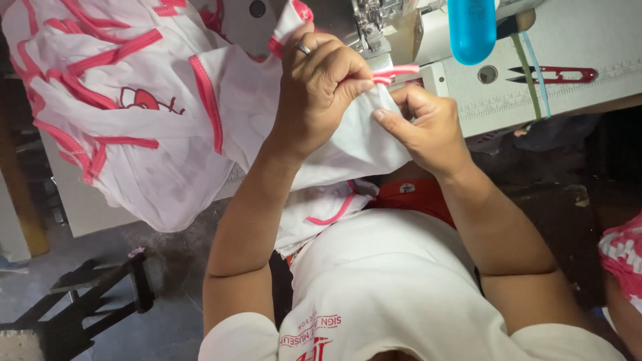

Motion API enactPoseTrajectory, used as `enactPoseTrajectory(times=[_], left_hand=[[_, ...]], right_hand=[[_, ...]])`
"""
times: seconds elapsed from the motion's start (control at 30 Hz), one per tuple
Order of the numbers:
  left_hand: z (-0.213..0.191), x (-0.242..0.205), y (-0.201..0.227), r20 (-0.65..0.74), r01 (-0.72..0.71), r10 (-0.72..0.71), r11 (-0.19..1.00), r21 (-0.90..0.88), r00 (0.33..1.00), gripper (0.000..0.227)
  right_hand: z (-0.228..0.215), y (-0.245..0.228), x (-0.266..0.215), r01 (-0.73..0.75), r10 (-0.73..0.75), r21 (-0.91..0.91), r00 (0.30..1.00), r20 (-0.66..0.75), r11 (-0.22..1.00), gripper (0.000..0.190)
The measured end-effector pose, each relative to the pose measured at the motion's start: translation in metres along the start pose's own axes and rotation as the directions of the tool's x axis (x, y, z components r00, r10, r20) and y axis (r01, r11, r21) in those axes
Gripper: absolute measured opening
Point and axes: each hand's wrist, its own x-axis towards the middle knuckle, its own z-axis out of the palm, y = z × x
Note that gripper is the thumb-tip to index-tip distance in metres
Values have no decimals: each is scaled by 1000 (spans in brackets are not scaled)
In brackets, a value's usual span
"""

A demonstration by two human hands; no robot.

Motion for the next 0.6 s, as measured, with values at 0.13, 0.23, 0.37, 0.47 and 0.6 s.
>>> enactPoseTrajectory(times=[0.13,0.23,0.37,0.47,0.6], left_hand=[[7,3,-3,-64,76,-64,976,205,996,27],[7,6,4,-115,89,-45,906,414,992,40],[6,7,15,-126,-33,115,853,520,985,29],[19,-14,-5,-114,-63,127,893,446,985,9],[19,-7,0,-103,-30,71,932,362,992,7]], right_hand=[[7,19,-7,-183,182,-17,982,-49,983,18],[9,33,-15,-275,278,61,960,-36,959,23],[9,54,-31,-361,361,167,932,33,917,29],[12,92,-45,-272,264,285,962,65,919,27],[11,94,-51,-313,299,361,950,94,879,23]])
